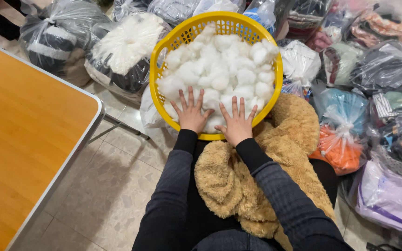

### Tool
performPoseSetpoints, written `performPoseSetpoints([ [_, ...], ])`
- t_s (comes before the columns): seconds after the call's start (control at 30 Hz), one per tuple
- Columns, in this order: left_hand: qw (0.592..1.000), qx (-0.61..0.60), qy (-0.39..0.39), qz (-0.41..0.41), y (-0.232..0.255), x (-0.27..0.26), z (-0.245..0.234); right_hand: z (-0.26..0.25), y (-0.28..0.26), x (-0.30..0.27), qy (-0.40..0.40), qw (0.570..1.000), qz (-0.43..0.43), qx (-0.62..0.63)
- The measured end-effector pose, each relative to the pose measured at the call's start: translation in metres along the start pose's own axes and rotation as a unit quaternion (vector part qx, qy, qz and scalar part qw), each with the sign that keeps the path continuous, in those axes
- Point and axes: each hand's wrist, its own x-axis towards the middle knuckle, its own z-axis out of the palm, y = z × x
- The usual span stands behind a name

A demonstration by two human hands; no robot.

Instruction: The person repeatedly takes handfuls of white stuffing from a yellow basket and inserts them into a brown plush toy held on their lap. They push the stuffing into the toy's opening and pat the surface to distribute the material.

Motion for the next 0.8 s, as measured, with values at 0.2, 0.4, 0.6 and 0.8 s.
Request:
performPoseSetpoints([
  [0.2,0.977,0.045,-0.203,-0.053,-0.016,0.035,0.056,0.027,0.008,0.020,-0.114,0.993,0.021,-0.033],
  [0.4,0.982,0.025,-0.181,-0.043,-0.024,0.044,0.073,0.011,0.008,0.028,-0.194,0.980,0.033,0.015],
  [0.6,0.982,-0.076,-0.170,-0.015,-0.028,0.037,0.036,-0.007,0.025,0.008,-0.091,0.988,-0.047,0.116],
  [0.8,0.973,-0.197,-0.110,0.045,-0.042,0.017,-0.025,-0.046,0.062,-0.040,0.014,0.978,-0.034,0.205],
])
